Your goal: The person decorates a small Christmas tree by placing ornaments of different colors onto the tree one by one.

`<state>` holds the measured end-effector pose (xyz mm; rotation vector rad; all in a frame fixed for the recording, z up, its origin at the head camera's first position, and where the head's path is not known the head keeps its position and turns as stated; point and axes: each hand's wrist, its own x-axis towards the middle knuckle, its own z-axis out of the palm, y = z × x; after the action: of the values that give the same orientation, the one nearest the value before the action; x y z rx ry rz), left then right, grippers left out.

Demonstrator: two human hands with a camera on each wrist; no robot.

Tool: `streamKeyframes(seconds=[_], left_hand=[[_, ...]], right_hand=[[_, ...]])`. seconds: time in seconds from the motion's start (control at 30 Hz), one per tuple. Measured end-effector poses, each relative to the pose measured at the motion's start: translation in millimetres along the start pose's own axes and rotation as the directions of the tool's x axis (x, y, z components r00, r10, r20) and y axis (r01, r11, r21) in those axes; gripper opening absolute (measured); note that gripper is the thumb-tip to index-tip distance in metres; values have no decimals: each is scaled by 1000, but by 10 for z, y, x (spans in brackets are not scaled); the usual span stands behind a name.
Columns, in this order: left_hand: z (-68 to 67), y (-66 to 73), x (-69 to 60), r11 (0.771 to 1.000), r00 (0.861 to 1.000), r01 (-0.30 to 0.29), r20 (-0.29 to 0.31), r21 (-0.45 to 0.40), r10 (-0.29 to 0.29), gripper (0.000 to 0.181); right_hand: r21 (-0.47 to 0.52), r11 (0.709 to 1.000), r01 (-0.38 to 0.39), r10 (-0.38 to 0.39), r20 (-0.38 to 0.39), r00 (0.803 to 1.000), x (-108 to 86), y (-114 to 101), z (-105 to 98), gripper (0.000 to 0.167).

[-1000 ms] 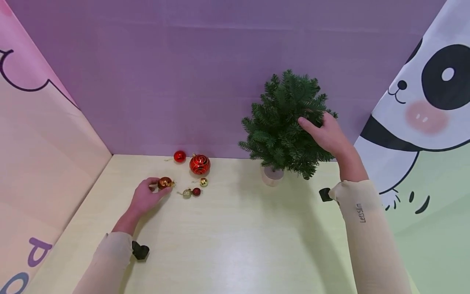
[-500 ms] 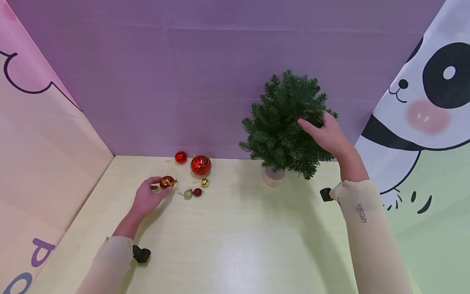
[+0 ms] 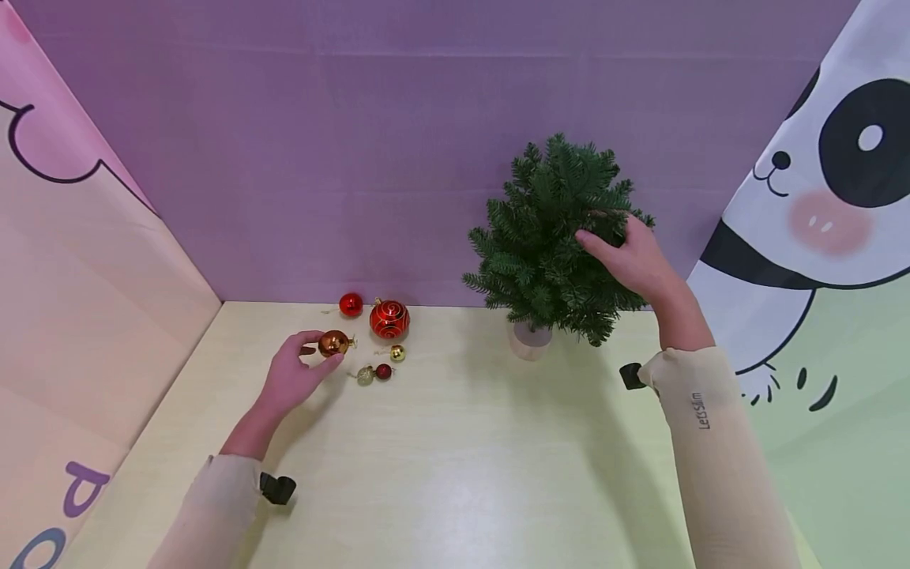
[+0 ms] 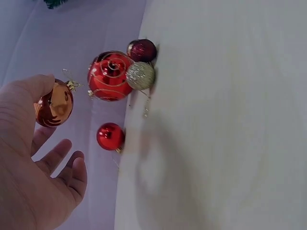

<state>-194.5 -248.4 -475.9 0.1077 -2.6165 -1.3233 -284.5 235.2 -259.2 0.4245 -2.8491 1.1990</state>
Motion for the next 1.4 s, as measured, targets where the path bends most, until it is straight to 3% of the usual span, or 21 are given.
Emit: streamKeyframes(seconds=[0.3, 0.5, 0.93, 1.4], left_hand=[[-14, 187, 7, 999, 999, -53, -2, -8, 53, 60], [3, 319, 1, 997, 997, -71, -5, -18, 71, 59], [149, 530, -58, 994, 996, -88, -10, -65, 88, 56], [285, 783, -124, 986, 991, -133, -25, -105, 131, 54]], right_hand=[[0, 1000, -9, 9, 7, 1000, 14, -19, -12, 83], [-24, 998, -58, 59, 32, 998, 7, -16, -14, 99], [-57, 996, -73, 77, 67, 995, -18, 13, -21, 108], [-115, 992, 52, -50, 23, 998, -48, -12, -32, 104]])
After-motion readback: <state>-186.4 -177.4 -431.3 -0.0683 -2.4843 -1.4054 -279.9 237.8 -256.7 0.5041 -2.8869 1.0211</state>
